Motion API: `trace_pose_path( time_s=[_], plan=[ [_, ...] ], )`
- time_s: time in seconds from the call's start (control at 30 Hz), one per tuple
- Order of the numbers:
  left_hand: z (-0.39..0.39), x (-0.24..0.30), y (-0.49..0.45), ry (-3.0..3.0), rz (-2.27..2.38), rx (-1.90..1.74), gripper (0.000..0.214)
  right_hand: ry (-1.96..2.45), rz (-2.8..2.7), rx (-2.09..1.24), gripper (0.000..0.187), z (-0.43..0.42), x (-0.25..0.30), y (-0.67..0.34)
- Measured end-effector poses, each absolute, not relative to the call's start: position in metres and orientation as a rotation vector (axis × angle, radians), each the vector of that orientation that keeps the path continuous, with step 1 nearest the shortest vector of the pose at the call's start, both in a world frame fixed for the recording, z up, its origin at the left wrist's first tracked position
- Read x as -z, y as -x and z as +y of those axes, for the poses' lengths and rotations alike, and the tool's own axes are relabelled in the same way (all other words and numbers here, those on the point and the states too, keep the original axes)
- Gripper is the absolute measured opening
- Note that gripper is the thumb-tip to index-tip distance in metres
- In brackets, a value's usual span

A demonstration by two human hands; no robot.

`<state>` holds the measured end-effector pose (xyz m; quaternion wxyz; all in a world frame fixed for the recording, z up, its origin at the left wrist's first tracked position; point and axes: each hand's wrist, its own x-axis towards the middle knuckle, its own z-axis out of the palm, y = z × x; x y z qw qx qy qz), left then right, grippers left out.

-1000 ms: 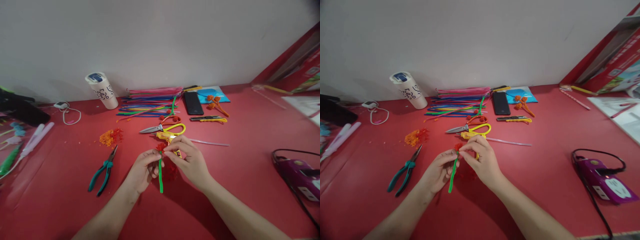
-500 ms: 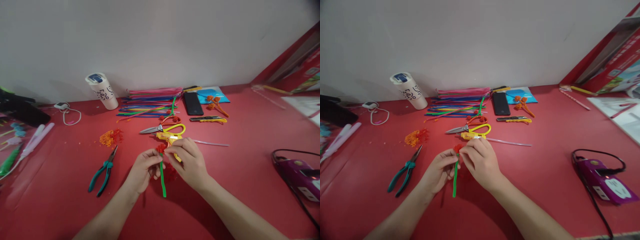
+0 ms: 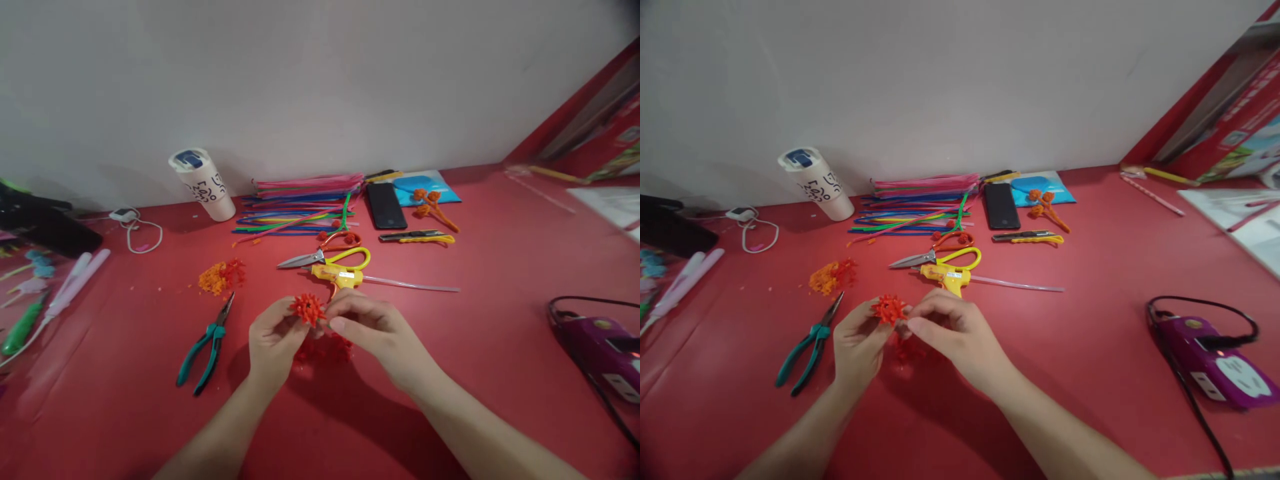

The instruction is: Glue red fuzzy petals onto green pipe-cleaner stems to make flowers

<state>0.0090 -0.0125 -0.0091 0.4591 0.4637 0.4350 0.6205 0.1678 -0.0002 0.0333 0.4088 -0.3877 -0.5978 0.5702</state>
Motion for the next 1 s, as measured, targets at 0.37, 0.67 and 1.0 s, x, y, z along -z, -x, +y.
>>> trace_pose_path(
  time_s=[0.37,0.67,1.0],
  plan=[
    [-0.017,0.000,-0.009,-1.351,1.242,-1.481,0.005,1.040,-1.448,-1.489,0.013,-0.002,-0.033,-0.165],
    [-0.017,0.002,-0.002,-1.639,1.181,-1.522,0.018,1.026,-1.427,-1.462,0.011,-0.005,-0.033,-0.164],
    [-0.014,0.002,0.002,-1.864,1.219,-1.497,0.011,1.046,-1.462,-1.405,0.011,-0.005,-0.033,-0.164]
  ],
)
